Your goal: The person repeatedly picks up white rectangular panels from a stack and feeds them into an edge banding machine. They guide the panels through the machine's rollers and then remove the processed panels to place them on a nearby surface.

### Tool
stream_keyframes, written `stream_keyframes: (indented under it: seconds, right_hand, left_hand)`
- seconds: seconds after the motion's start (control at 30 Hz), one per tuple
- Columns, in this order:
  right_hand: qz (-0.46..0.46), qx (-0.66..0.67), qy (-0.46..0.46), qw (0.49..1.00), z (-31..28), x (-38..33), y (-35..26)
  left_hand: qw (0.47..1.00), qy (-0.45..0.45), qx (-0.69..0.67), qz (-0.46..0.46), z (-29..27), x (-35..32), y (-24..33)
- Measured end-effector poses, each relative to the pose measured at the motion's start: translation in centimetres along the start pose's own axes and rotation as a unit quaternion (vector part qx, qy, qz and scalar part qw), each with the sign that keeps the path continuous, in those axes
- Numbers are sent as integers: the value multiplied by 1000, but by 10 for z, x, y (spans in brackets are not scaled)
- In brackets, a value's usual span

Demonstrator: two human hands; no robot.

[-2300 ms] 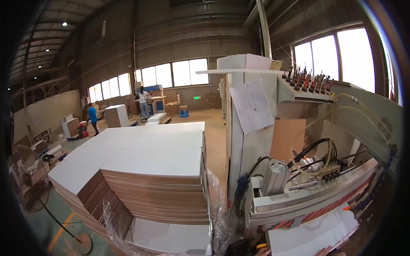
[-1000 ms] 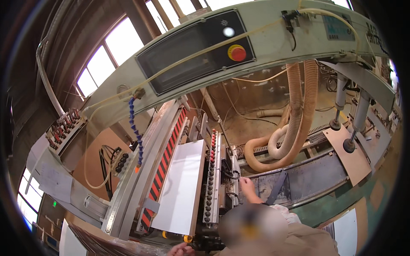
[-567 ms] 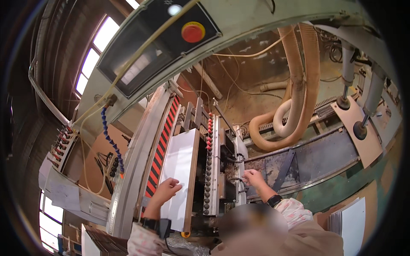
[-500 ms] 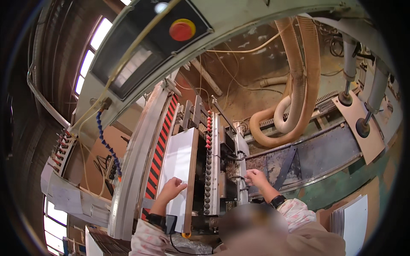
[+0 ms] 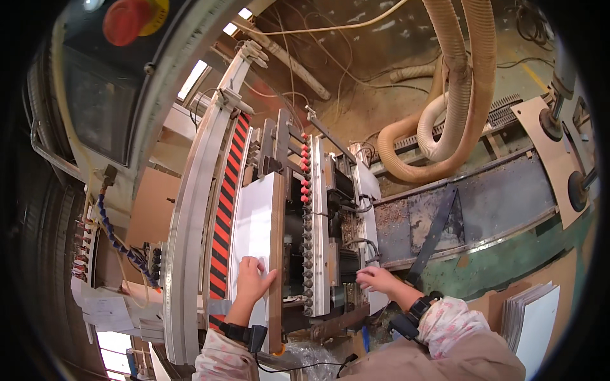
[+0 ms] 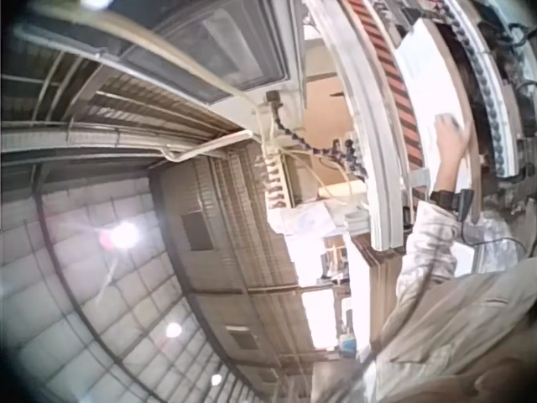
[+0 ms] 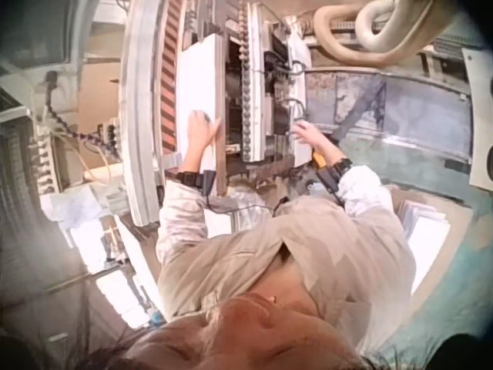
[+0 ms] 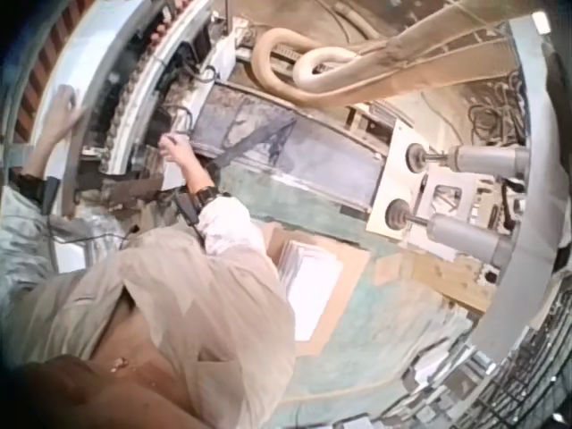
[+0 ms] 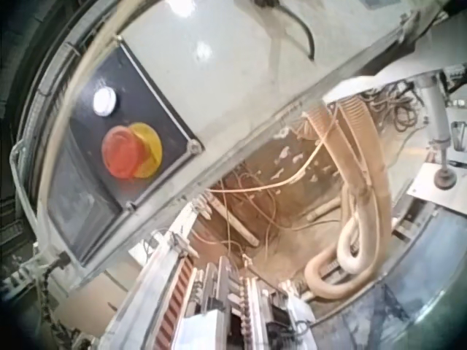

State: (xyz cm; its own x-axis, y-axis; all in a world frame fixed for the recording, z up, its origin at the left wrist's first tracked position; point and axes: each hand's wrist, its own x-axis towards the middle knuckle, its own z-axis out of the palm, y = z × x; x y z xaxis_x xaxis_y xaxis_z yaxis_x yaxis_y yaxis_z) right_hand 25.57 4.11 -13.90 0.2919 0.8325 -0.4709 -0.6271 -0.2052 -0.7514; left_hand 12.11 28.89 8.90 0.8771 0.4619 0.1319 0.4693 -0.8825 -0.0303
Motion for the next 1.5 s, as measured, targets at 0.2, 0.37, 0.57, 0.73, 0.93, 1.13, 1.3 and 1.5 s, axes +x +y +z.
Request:
stream_keyframes:
  seconds: [0.2, 0.37, 0.57, 0.73, 0.93, 1.13, 1.3, 1.5]
  right_hand:
    - [-19, -14, -80, 997, 68, 27, -12]
    - [-65, -44, -123, 989, 122, 36, -42]
    - [-94, -19, -151, 984, 154, 53, -65]
    - [-128, 41, -93, 986, 159, 72, -56]
    - [-128, 114, -138, 975, 188, 83, -68]
    - [-121, 182, -117, 969, 186, 68, -86]
    - [-168, 164, -52, 971, 210, 73, -92]
    - [-157, 183, -46, 969, 210, 71, -93]
  left_hand:
    - [999, -27, -23, 37, -3, 11, -3]
    - [998, -52, -34, 29, -14, 20, 1]
    - [992, -66, -99, 30, -16, 26, -14]
    - [963, -90, -238, -90, -83, 35, -41]
    - [954, -110, -257, -111, -94, 33, -37]
    - [984, -64, -149, 72, -79, 38, -18]
    - [944, -173, 24, 280, -76, 52, -7]
    - [900, -228, 106, 356, -71, 59, -8]
